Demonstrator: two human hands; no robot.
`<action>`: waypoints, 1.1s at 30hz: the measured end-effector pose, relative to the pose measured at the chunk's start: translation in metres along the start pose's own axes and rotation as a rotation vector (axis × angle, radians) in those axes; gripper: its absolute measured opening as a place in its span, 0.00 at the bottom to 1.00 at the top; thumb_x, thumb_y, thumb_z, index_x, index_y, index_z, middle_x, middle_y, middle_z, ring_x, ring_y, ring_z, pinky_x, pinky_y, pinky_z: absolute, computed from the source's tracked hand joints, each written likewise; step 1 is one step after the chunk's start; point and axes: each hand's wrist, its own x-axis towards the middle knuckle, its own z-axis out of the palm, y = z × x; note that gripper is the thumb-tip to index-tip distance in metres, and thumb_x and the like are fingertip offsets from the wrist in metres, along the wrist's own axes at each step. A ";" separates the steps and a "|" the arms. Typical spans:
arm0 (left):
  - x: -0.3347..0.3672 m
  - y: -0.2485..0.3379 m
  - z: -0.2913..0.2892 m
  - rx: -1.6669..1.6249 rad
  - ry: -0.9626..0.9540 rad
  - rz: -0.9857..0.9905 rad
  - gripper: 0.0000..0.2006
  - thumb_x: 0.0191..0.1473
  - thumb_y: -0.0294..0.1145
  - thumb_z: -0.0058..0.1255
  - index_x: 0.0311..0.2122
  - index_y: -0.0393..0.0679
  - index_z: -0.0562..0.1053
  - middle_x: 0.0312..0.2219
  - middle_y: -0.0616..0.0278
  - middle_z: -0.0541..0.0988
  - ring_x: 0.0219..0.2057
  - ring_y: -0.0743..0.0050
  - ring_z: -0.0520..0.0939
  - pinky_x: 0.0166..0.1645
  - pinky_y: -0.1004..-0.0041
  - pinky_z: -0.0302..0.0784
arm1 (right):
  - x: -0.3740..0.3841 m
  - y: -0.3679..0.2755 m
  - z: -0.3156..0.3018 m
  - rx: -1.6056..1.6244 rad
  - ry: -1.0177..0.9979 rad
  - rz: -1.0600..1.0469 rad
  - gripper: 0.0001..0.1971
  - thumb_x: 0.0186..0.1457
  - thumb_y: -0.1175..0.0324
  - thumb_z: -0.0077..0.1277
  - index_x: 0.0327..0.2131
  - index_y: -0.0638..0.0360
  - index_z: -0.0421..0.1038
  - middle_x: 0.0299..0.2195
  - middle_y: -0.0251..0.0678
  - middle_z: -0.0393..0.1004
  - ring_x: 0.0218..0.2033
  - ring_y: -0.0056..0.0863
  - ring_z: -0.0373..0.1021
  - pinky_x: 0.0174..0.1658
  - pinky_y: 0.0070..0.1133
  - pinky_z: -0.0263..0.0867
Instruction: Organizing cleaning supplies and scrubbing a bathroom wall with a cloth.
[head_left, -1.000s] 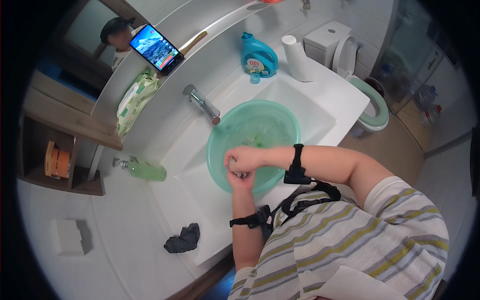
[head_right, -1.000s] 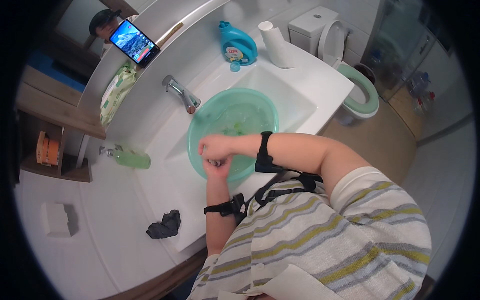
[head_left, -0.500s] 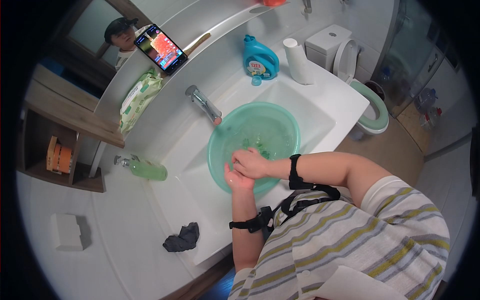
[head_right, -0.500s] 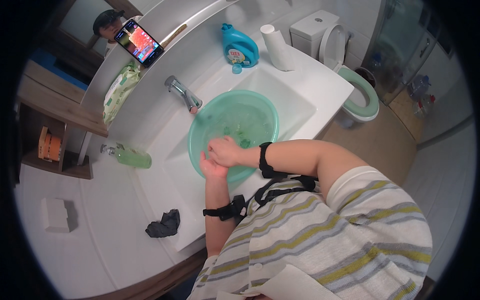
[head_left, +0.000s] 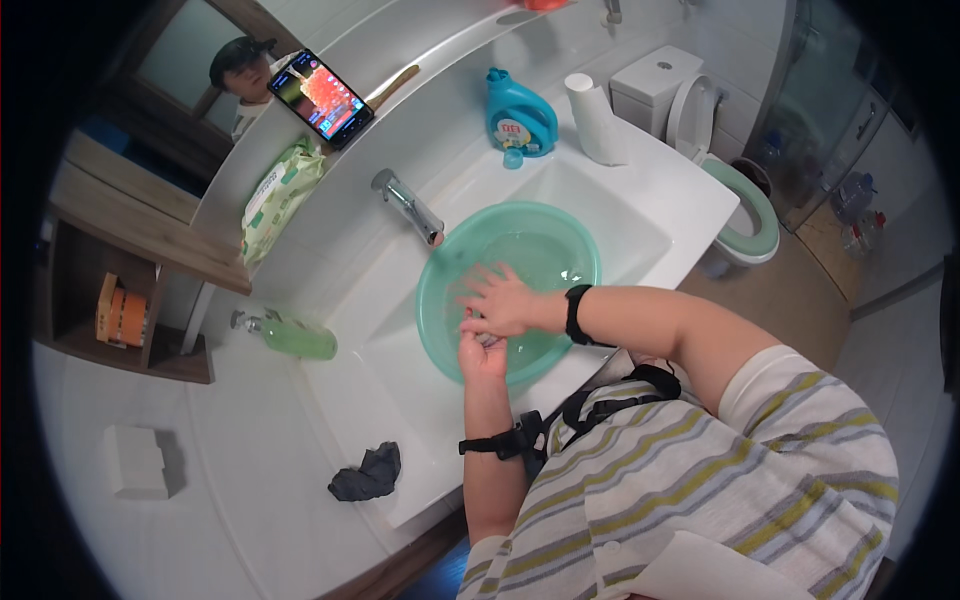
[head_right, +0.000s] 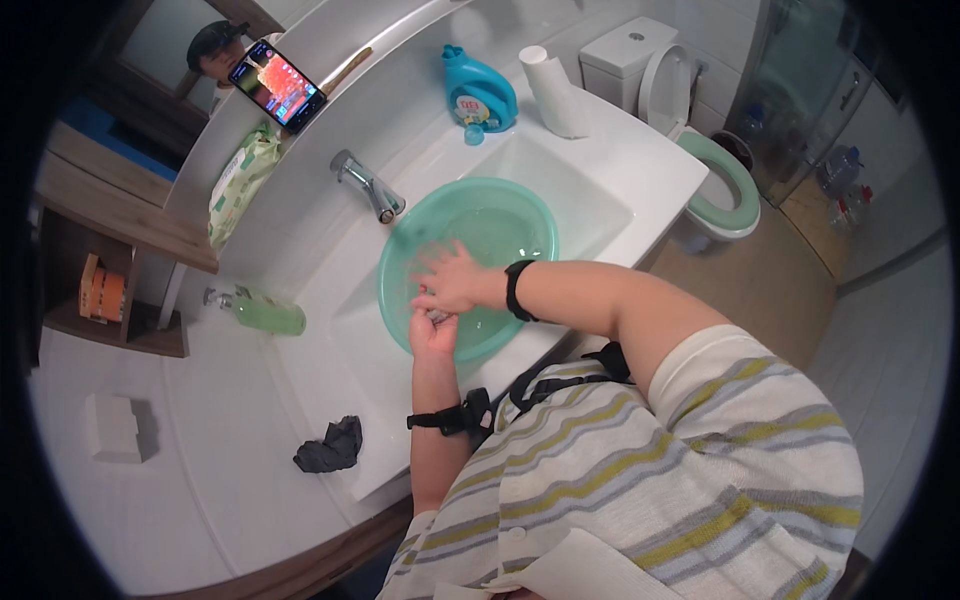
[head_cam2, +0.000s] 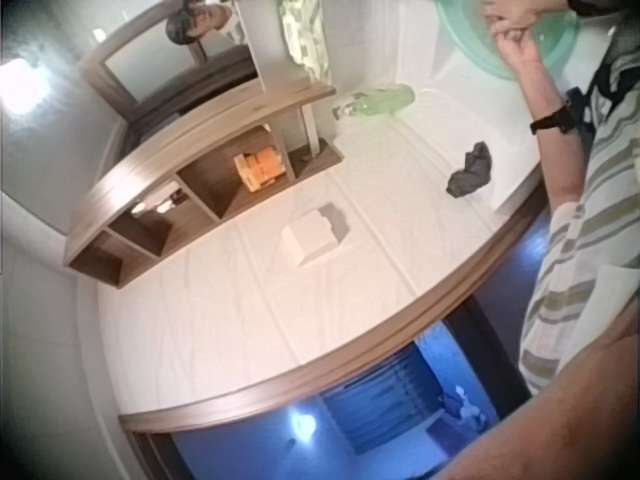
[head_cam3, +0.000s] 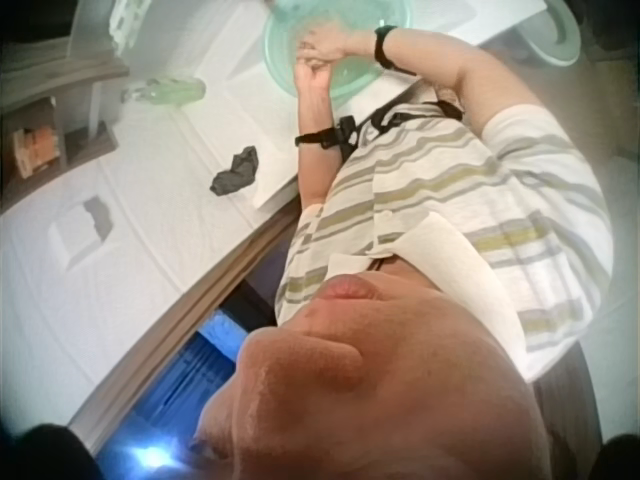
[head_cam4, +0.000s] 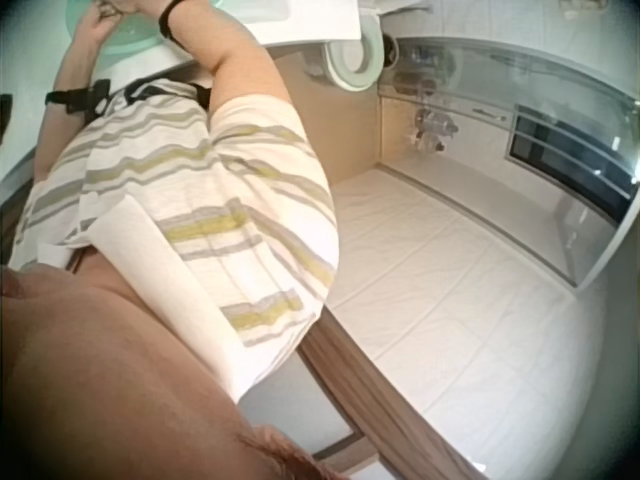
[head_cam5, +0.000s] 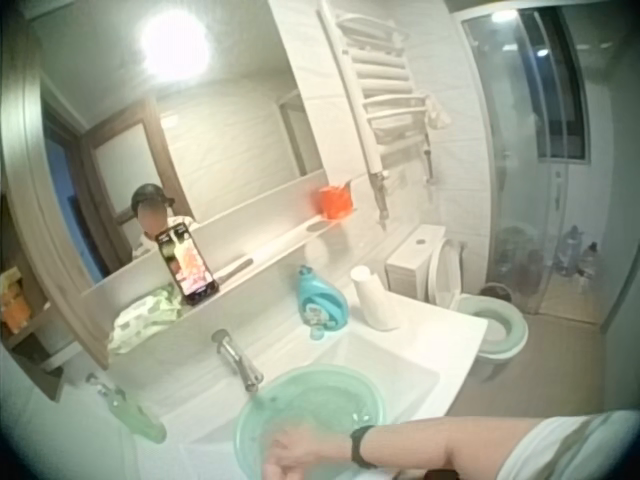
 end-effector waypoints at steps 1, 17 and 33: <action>0.002 0.002 -0.008 0.045 0.172 0.022 0.15 0.60 0.33 0.34 0.52 0.53 0.60 0.44 0.58 0.67 0.41 0.60 0.72 0.44 0.61 0.71 | 0.001 0.003 -0.006 0.000 -0.002 -0.005 0.30 0.56 0.41 0.27 0.57 0.43 0.55 0.60 0.43 0.48 0.62 0.48 0.40 0.58 0.50 0.35; 0.001 0.000 -0.062 0.040 0.327 -0.105 0.12 0.55 0.26 0.39 0.44 0.52 0.63 0.32 0.61 0.70 0.34 0.65 0.72 0.33 0.65 0.71 | -0.008 0.054 -0.040 -0.136 -0.332 0.043 0.25 0.44 0.61 0.51 0.49 0.51 0.67 0.48 0.42 0.67 0.59 0.41 0.50 0.51 0.55 0.48; -0.014 -0.008 -0.058 0.054 0.279 -0.053 0.11 0.52 0.26 0.42 0.42 0.49 0.63 0.37 0.61 0.67 0.40 0.60 0.70 0.39 0.61 0.70 | 0.078 0.047 -0.217 -0.207 0.396 -0.175 0.21 0.45 0.69 0.47 0.46 0.43 0.63 0.38 0.36 0.67 0.41 0.32 0.67 0.45 0.33 0.57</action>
